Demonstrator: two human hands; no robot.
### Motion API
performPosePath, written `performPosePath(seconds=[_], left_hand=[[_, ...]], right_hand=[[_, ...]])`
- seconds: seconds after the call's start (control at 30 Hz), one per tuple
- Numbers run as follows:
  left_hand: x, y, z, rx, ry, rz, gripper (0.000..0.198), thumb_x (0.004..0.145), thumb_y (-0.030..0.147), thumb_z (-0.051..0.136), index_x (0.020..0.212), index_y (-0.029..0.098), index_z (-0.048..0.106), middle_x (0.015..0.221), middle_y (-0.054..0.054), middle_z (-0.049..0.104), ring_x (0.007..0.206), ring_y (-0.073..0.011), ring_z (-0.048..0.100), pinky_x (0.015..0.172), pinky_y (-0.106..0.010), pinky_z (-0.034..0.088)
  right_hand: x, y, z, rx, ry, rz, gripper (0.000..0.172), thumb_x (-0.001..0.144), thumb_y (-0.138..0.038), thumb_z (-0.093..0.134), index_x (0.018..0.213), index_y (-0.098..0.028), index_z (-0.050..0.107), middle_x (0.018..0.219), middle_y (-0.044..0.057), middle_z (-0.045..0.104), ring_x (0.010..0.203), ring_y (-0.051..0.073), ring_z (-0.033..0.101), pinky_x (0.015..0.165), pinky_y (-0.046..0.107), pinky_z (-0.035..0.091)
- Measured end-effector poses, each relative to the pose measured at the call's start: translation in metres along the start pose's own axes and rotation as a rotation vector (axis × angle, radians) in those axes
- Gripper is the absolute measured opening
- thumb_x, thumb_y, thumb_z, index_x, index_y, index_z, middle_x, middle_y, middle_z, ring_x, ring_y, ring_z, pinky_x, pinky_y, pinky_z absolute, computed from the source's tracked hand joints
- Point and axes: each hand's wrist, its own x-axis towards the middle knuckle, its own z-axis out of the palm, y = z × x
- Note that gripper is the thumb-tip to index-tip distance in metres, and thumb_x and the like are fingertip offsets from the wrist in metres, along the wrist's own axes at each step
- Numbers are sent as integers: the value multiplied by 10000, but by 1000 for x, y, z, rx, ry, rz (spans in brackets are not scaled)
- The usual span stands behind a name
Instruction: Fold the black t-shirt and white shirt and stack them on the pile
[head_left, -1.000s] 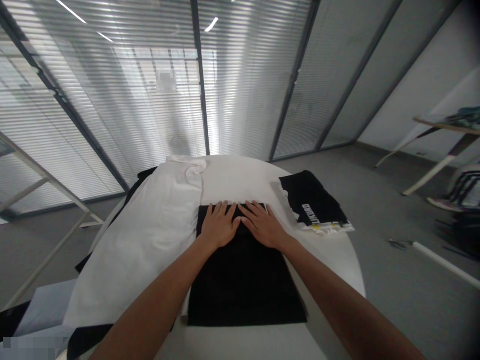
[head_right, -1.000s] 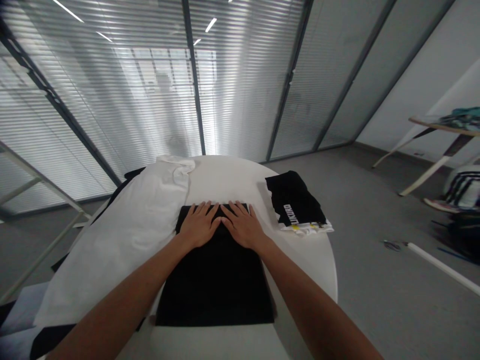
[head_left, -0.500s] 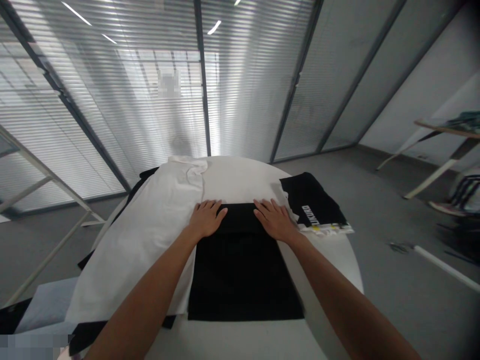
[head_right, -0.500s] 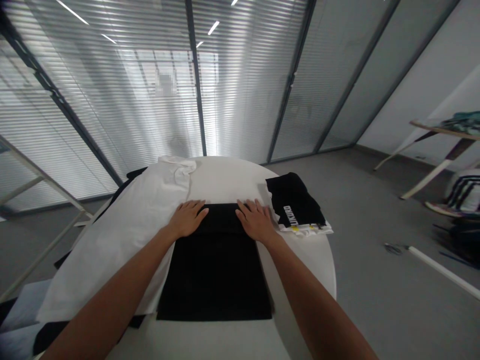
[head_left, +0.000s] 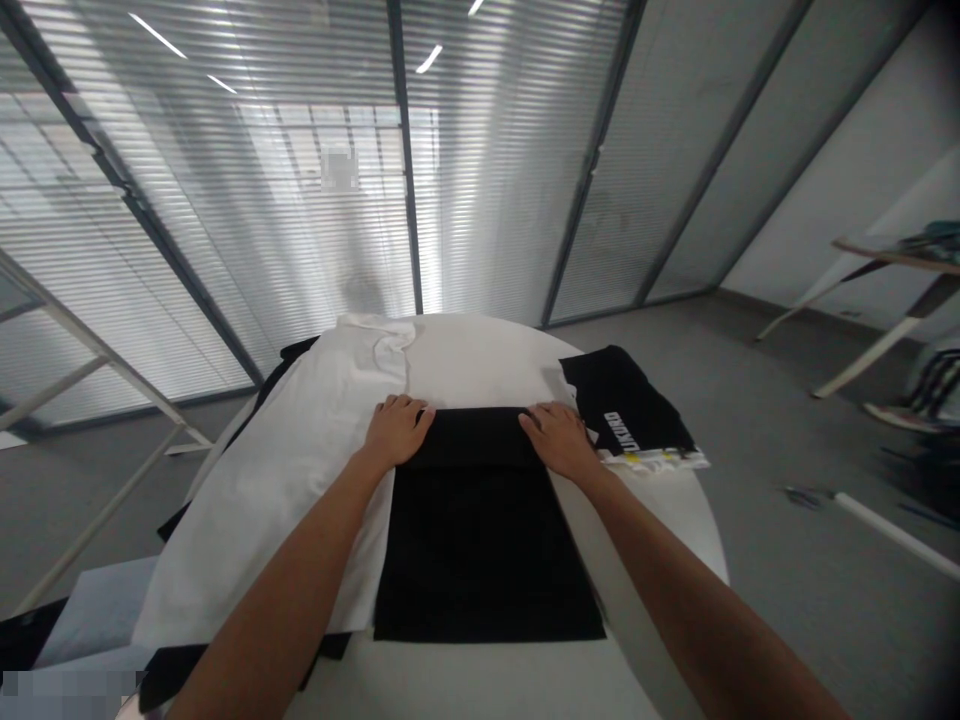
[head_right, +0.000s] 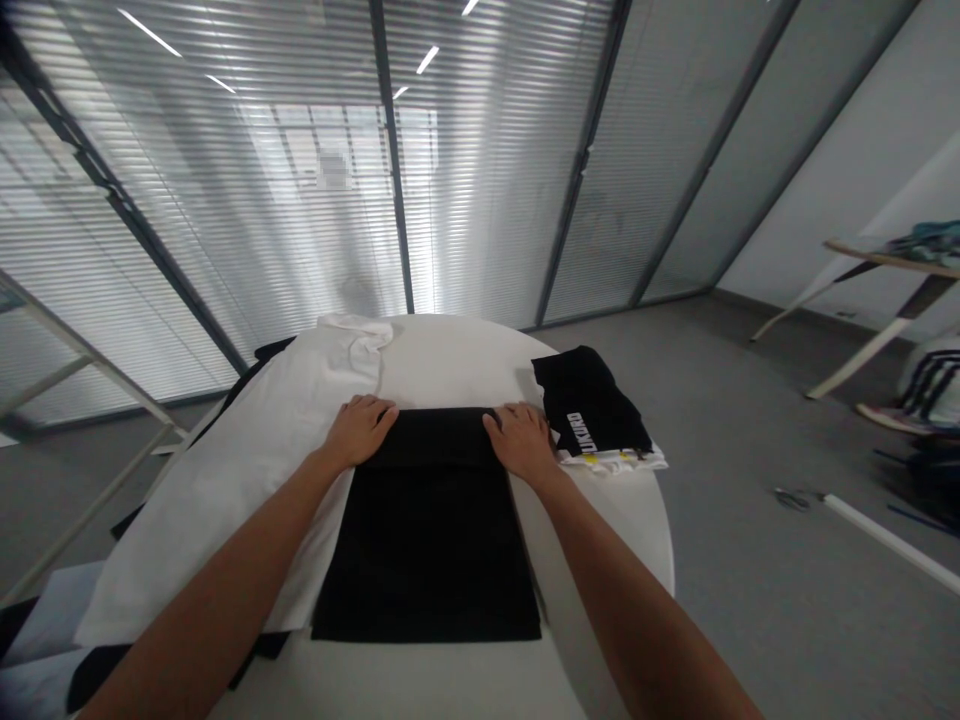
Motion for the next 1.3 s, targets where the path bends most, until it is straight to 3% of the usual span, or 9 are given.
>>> performPosePath(seconds=[0.23, 0.73, 0.93, 1.1, 1.3], left_hand=[[1, -7, 2, 88, 31, -47, 447, 948, 452, 323, 963, 198, 690, 1018, -114, 622, 1034, -277, 518, 901, -419, 392], [1, -7, 5, 73, 39, -64, 368, 941, 452, 342, 975, 200, 609, 1058, -107, 615, 1039, -267, 518, 904, -414, 372], [1, -5, 1, 70, 20, -82, 350, 942, 449, 345, 984, 197, 584, 1059, -103, 627, 1046, -260, 522, 908, -402, 372], [2, -7, 0, -23, 41, -74, 333, 933, 448, 362, 963, 204, 586, 1015, -97, 652, 1011, -269, 542, 896, -426, 385], [7, -16, -2, -278, 22, -66, 232, 887, 351, 428, 910, 227, 623, 943, -45, 670, 953, -223, 582, 891, -364, 426]], right_hand=[[0, -8, -1, 38, -46, 46, 436, 943, -465, 397, 1223, -184, 580, 1280, 110, 566, 1233, 284, 457, 1054, 464, 289], [-2, -15, -9, 108, -50, 79, 445, 939, -460, 386, 1293, -244, 547, 1248, 81, 603, 1208, 287, 498, 1033, 494, 317], [0, -15, -13, 230, -31, 20, 470, 880, -356, 493, 1295, -142, 549, 1229, 118, 614, 1127, 237, 555, 1023, 365, 367], [1, -12, -19, 437, -32, 119, 453, 801, -261, 552, 1249, -196, 583, 1078, 66, 673, 904, 183, 631, 868, 307, 459], [3, -10, -19, 548, -53, 170, 456, 766, -226, 561, 1220, -208, 591, 1033, 50, 682, 827, 167, 644, 792, 299, 468]])
